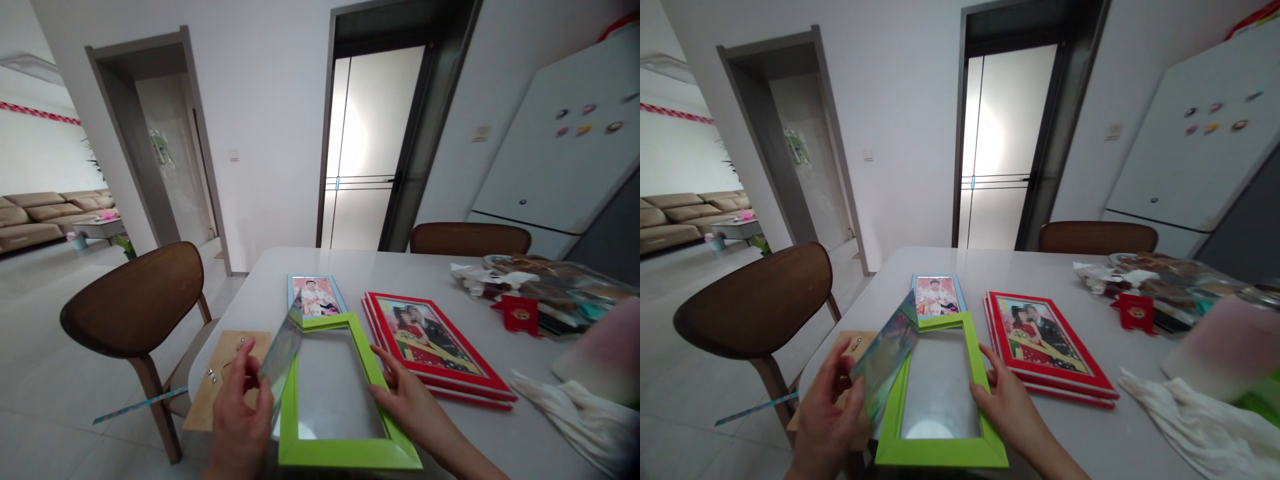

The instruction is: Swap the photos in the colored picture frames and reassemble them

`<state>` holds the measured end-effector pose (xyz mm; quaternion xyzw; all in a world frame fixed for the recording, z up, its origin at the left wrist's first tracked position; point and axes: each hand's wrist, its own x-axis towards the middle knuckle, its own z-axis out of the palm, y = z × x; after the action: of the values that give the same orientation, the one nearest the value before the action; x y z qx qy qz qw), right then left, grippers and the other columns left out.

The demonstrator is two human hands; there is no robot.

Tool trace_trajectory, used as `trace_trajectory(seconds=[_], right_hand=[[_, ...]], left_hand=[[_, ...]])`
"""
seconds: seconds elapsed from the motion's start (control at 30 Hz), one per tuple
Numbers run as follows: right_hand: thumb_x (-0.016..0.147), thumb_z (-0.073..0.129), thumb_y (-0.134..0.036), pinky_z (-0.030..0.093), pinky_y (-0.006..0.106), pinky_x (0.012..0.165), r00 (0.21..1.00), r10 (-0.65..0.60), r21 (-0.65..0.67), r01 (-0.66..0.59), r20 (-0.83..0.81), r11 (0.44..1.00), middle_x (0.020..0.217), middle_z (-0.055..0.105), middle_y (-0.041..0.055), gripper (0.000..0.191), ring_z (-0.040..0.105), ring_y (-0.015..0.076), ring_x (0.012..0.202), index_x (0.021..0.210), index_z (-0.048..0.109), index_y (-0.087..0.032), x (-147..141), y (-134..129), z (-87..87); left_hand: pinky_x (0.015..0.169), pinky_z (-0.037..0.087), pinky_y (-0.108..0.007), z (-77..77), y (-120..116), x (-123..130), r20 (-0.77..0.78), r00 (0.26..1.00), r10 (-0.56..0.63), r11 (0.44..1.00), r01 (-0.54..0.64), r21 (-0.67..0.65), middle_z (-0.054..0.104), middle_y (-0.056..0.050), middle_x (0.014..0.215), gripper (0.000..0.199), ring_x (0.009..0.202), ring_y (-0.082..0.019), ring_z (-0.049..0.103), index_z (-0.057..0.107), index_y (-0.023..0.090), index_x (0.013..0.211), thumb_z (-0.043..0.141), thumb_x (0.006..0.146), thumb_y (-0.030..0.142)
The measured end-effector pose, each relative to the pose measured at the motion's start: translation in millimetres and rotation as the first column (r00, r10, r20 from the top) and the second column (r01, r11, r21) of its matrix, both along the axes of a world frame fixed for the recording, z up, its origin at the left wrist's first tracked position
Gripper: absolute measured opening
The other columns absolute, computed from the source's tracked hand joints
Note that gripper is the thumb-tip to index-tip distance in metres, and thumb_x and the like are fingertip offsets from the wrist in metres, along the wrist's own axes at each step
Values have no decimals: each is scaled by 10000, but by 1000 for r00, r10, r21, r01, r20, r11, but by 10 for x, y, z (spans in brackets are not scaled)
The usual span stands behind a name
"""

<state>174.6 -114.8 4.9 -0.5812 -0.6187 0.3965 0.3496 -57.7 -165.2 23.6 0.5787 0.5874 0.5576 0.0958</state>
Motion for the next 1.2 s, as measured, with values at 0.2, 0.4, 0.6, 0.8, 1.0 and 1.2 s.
trace_trajectory(seconds=[0.2, 0.4, 0.6, 0.8, 1.0, 1.2], right_hand=[[702, 387, -273, 416, 299, 716, 876, 4, 125, -73, 483, 989, 867, 612, 117, 563, 572, 213, 795, 1210, 379, -32, 120, 9, -205], [723, 391, -238, 406, 319, 805, 763, 21, 152, -155, 646, 976, 1070, 560, 164, 478, 547, 230, 932, 1159, 454, -55, 122, 12, -261], [714, 423, -267, 418, 378, 770, 738, -46, 243, -162, 673, 956, 1062, 534, 152, 401, 515, 267, 946, 1071, 537, -123, 26, -50, -150], [691, 474, -255, 439, 259, 550, 983, 180, 78, -182, 36, 980, 787, 586, 43, 532, 536, 120, 552, 1198, 385, -123, -628, 67, -175], [602, 468, -150, 352, 198, 356, 887, 62, -270, -204, -457, 941, 446, 479, -56, 490, 419, 80, 351, 1082, 470, -48, -1097, 223, -167], [657, 549, -263, 413, 207, 468, 740, 144, -135, -303, -657, 943, 636, 566, -7, 297, 526, 94, 532, 924, 575, -135, -1111, 17, 297]], left_hand=[[661, 489, -280, -240, -43, -509, 279, 959, 50, 965, 26, -261, 563, -15, 869, 543, 744, -172, 593, 341, 169, 1171, 510, 678, 317], [674, 480, -334, -396, -97, -635, -242, 967, -86, 892, -34, -451, 597, 8, 693, 379, 722, -208, 603, 454, 178, 1080, 457, 719, 294], [820, 433, -395, -373, -74, -638, -524, 843, -120, 908, -120, -401, 597, -99, 981, 355, 953, -237, 542, 483, 133, 1073, 423, 749, 266], [906, 386, -434, -481, -83, -398, -609, 752, -253, 948, 66, -311, 474, -151, 1206, 485, 1111, -264, 432, 457, 127, 1140, 506, 663, 194], [933, 330, -497, -582, -21, -158, -661, 688, -300, 950, 155, -270, 375, -155, 1293, 700, 1187, -294, 327, 378, 125, 1223, 446, 532, 35], [947, 352, -382, -459, 109, -182, -469, 858, -211, 976, 212, -53, 438, -96, 1261, 533, 1164, -199, 384, 382, 172, 1224, 353, 708, 45]])
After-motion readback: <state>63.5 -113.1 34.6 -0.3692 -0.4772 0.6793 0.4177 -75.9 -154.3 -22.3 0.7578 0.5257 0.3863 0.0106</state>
